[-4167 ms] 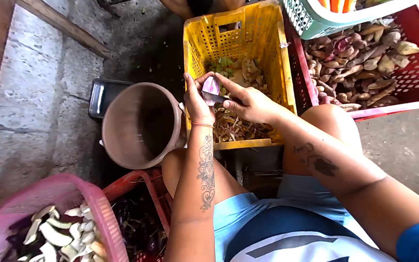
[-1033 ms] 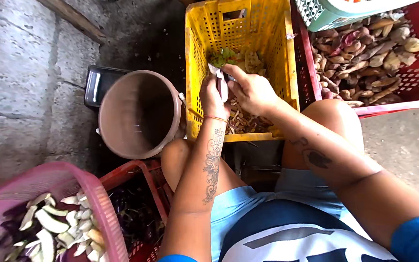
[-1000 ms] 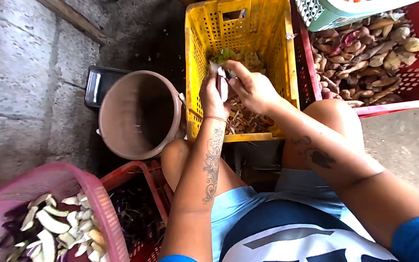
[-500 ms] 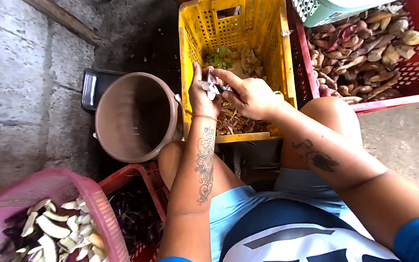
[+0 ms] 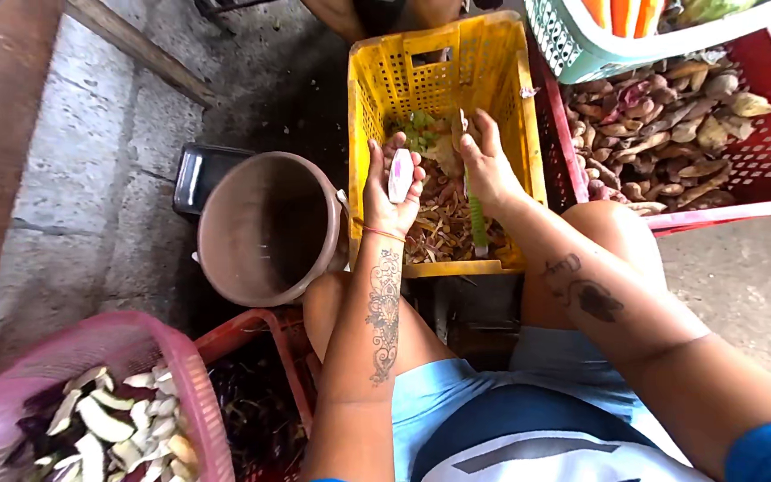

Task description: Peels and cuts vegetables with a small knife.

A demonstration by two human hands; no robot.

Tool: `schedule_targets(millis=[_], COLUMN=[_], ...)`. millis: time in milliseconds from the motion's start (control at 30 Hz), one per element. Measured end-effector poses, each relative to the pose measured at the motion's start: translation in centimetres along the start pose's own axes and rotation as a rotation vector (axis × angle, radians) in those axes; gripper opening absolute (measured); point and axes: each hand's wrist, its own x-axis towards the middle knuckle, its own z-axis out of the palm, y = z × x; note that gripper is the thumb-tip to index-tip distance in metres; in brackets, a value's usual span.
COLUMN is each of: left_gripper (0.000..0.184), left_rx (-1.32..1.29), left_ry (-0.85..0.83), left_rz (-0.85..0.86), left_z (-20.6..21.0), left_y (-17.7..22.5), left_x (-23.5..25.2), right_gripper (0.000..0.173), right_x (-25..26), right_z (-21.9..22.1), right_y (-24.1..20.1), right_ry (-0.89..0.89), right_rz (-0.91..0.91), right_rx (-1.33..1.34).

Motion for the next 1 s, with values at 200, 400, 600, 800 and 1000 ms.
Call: schedule_targets(millis=[200, 400, 600, 800, 1000], left_gripper=[0.033, 0.032, 0.036, 0.038, 0.038], left_rx=[-0.022, 0.417, 1.470, 1.155, 1.118], left_ry=[0.393, 0.920, 1.110, 1.129, 1.072], left_rz=[0.290, 0.397, -0.032, 0.114, 0.216], left_z=[-3.9, -10.9, -13.6, -13.4, -11.8], left_y=[2.5, 4.4, 5.0, 4.6, 3.7], left_x=[1.4, 1.0, -0.5, 0.3, -0.7], right_gripper=[0.044, 0.040, 0.045, 0.050, 0.049], right_x=[-0.1, 0.7, -1.5, -0.9, -1.3], right_z=[1.0, 2.1, 2.1, 0.6, 0.3], right_y=[2.3, 7.7, 4.9, 2.8, 1.4], right_ry=[-0.099, -0.205, -0.311, -0.273, -0.310], right_rz=[0.210, 0.379, 0.441, 0.397, 0.365], right_rx=[-0.064, -0.341, -0.361, -0.204, -0.167])
